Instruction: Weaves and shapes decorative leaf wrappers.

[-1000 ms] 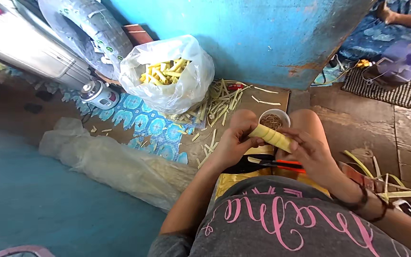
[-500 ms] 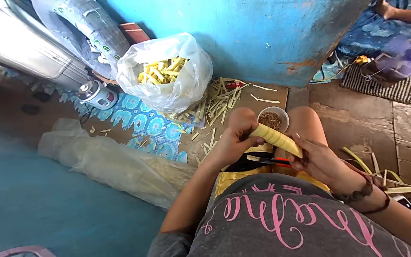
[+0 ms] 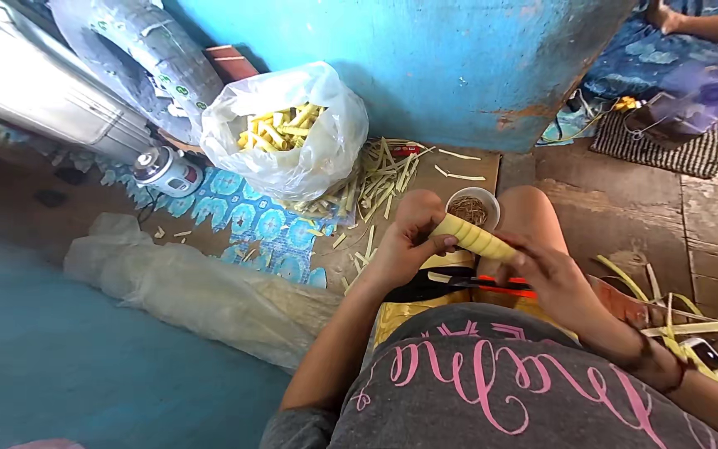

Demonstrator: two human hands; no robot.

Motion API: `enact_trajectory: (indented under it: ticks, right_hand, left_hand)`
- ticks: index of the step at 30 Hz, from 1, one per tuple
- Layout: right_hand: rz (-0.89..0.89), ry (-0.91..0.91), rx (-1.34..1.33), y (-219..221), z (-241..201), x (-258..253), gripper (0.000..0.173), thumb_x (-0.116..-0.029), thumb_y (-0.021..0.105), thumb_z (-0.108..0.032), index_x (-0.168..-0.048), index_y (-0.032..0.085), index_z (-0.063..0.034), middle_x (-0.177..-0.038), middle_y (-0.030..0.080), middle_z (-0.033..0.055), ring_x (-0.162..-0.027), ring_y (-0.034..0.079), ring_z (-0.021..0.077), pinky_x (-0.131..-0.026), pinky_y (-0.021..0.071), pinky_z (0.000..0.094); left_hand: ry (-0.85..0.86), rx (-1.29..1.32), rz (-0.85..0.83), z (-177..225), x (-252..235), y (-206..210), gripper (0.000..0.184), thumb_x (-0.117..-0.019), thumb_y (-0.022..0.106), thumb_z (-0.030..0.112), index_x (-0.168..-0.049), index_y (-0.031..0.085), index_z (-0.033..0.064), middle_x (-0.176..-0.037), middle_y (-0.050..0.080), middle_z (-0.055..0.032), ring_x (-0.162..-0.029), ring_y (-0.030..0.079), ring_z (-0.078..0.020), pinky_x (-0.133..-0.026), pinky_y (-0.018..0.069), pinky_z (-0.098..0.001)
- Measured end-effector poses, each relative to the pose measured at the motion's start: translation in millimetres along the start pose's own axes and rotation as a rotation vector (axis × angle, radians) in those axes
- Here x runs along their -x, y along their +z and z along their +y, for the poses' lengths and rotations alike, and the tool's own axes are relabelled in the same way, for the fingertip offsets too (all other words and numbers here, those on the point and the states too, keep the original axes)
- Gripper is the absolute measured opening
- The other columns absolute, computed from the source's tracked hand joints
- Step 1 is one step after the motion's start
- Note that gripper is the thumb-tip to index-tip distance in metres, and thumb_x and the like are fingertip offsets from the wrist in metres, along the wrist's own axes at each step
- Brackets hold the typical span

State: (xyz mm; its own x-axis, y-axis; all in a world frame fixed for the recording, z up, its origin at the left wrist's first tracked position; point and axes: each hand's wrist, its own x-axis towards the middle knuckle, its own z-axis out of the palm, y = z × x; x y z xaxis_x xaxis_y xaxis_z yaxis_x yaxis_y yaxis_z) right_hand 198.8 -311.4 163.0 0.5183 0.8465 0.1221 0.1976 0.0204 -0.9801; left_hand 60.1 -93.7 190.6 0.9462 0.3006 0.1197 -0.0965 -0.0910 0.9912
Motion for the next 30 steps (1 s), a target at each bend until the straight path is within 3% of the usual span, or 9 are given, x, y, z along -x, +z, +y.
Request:
enact_trajectory:
  ticks: [3,5,7,9,11,14,19,25,30]
  right_hand:
    - [-0.052,0.287,-0.336,-3.4,-11.6,-0.4,0.037,-0.1113,0.029,-0.02,-0.126,0.061,-0.0075,-0.083,0.074,-0.0026,-0.064,0.069,0.0029,-0.058,0.0576,0.017]
    - [0.036,-0.115,0.173,-3.2,-0.6,4.7,0.036,-0.1077,0.05,-0.027,-0.132,0.063,-0.0045,-0.109,0.071,-0.0003,-0.092,0.067,-0.0004,-0.08,0.0559,0.0153]
    - [0.118,-0.344,0.435,-4.9,9.4,4.4,0.042,-0.1047,0.056,-0.032,-0.133,0.063,-0.0016,-0.114,0.068,0.014,-0.099,0.065,0.0129,-0.086,0.0542,0.0251]
    - [0.049,-0.077,0.114,-9.8,1.7,7.5,0.033,-0.1084,0.046,-0.02,-0.133,0.063,-0.0049,-0.099,0.073,-0.0004,-0.078,0.068,0.001,-0.069,0.0576,0.0168]
    - [-0.081,0.247,-0.346,-17.8,-5.9,9.7,0.039,-0.112,0.029,-0.023,-0.132,0.061,-0.0124,-0.084,0.075,-0.0014,-0.06,0.067,0.0048,-0.053,0.0564,0.0184]
    - [-0.101,0.195,-0.281,-29.1,2.2,17.3,0.036,-0.112,0.034,-0.024,-0.134,0.062,-0.0132,-0.089,0.075,-0.0027,-0.072,0.071,0.0058,-0.064,0.0604,0.0202]
    - [0.339,0.223,0.167,-91.7,63.2,50.2,0.037,-0.1098,0.043,-0.026,-0.133,0.06,-0.0028,-0.113,0.069,0.0094,-0.094,0.07,0.0152,-0.086,0.06,0.0376]
    - [1.019,0.946,0.364,-200.3,202.5,208.2,0.049,-0.1084,0.046,-0.034,-0.134,0.059,0.0055,-0.13,0.06,0.0336,-0.119,0.06,0.0492,-0.101,0.045,0.0681]
    - [1.341,1.338,0.356,-207.0,215.7,334.6,0.051,-0.1068,0.044,-0.03,-0.139,0.055,0.0072,-0.142,0.051,0.0356,-0.136,0.047,0.0499,-0.111,0.0354,0.0655]
  left_hand:
    - [0.014,0.029,-0.011,-0.9,1.2,2.6,0.008,-0.0961,0.063,-0.003,-0.103,0.066,0.0013,-0.086,0.071,-0.0011,-0.078,0.069,-0.0073,-0.075,0.0599,-0.0259]
    - [0.002,0.033,0.047,-2.1,0.1,4.7,0.008,-0.0958,0.064,-0.003,-0.102,0.066,0.0019,-0.083,0.07,-0.001,-0.073,0.068,-0.0069,-0.07,0.0596,-0.0246]
    - [0.002,0.056,0.078,-4.7,-0.1,7.0,0.01,-0.0955,0.065,-0.002,-0.104,0.067,0.0029,-0.083,0.071,-0.0012,-0.072,0.069,-0.0081,-0.071,0.0611,-0.0261]
    - [0.033,0.09,0.047,-6.7,-1.7,10.8,0.011,-0.0961,0.064,-0.002,-0.105,0.066,0.0044,-0.087,0.072,-0.001,-0.077,0.071,-0.0095,-0.075,0.0623,-0.029]
    - [0.04,0.104,0.016,-6.7,-0.6,15.6,0.011,-0.097,0.063,-0.002,-0.104,0.066,0.006,-0.09,0.073,-0.0006,-0.081,0.072,-0.01,-0.079,0.0624,-0.0304]
    - [0.063,0.061,-0.017,-10.0,-2.8,19.9,0.01,-0.0977,0.062,0.0,-0.104,0.068,0.0057,-0.091,0.073,-0.0002,-0.081,0.071,-0.0098,-0.079,0.0621,-0.0305]
    - [0.028,-0.075,0.001,-14.9,-4.9,21.9,0.013,-0.098,0.062,0.008,-0.105,0.071,0.0128,-0.089,0.072,0.0055,-0.075,0.068,-0.0056,-0.072,0.0608,-0.0265]
    - [0.005,-0.136,-0.067,-23.7,-14.6,32.4,0.015,-0.0989,0.064,0.016,-0.105,0.072,0.0276,-0.09,0.073,0.0146,-0.076,0.068,-0.0008,-0.072,0.0584,-0.0204]
    - [-0.03,-0.164,-0.114,-21.6,-22.6,51.8,0.018,-0.0992,0.063,0.013,-0.103,0.071,0.0281,-0.088,0.073,0.0153,-0.076,0.067,0.0006,-0.072,0.0574,-0.0181]
